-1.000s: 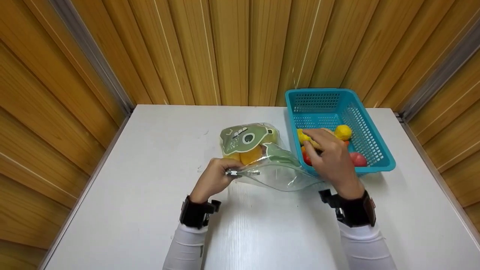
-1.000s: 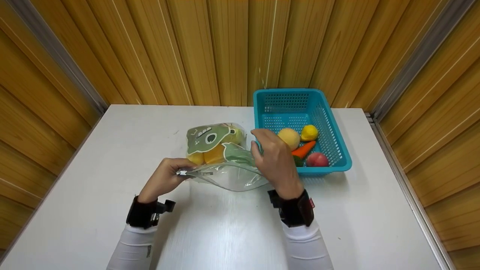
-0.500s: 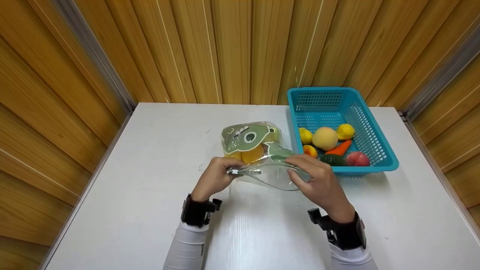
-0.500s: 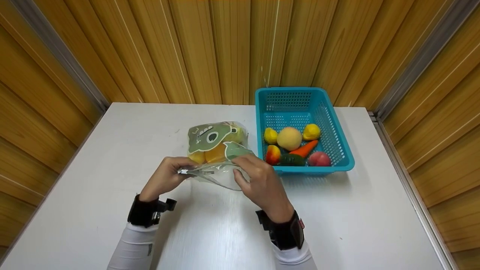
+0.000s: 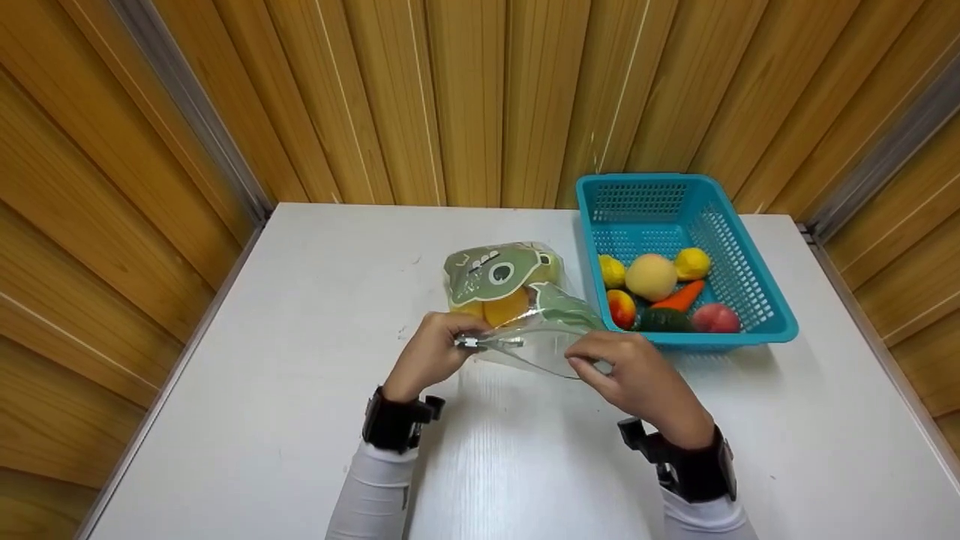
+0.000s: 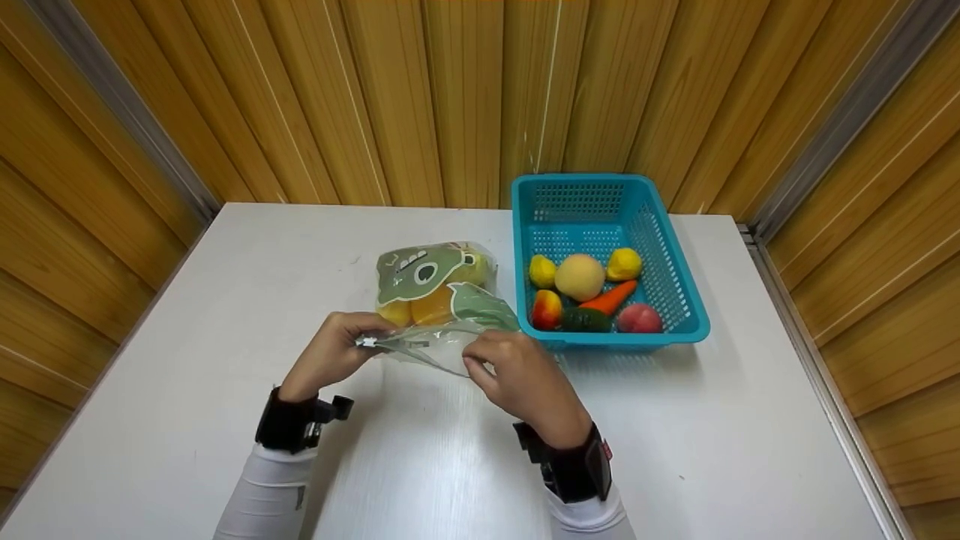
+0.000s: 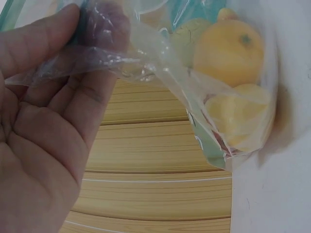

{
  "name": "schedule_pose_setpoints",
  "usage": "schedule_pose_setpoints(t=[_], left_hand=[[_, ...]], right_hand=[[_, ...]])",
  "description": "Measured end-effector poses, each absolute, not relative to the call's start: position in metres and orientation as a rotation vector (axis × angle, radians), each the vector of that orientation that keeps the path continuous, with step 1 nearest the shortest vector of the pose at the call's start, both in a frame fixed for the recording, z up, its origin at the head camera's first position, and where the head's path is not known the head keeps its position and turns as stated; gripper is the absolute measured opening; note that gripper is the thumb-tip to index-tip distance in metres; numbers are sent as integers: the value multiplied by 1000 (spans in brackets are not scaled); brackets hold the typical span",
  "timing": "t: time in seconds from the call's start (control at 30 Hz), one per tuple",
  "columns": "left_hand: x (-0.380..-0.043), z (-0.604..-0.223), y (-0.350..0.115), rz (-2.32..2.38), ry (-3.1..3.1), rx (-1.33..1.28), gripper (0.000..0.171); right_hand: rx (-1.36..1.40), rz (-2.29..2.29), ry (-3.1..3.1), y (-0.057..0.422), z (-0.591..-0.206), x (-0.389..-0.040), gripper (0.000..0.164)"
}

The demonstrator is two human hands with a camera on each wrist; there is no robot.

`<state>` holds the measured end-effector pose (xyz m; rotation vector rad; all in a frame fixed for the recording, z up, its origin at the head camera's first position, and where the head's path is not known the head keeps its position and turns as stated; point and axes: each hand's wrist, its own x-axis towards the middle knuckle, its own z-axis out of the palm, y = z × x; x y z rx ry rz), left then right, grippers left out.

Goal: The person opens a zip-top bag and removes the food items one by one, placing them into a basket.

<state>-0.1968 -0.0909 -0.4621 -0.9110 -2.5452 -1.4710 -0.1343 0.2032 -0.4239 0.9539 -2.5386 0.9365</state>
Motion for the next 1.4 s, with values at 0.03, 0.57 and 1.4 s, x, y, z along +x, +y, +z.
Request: schedule_pose_setpoints(t=[0.03,0.57,1.4], left_hand=[[-197,-462,-91,-1472,-2544,-912,21],[-196,-461,-90,-1456,-2530,-897,25],[-196,-463,-87,-1465,-2511,-939,27]], right_hand=[[973,917,-2582,203,-423,-135,13],[1044,829,-2873,183,-451,-159,22],[722,741,-2901,156,-493,-186,36]])
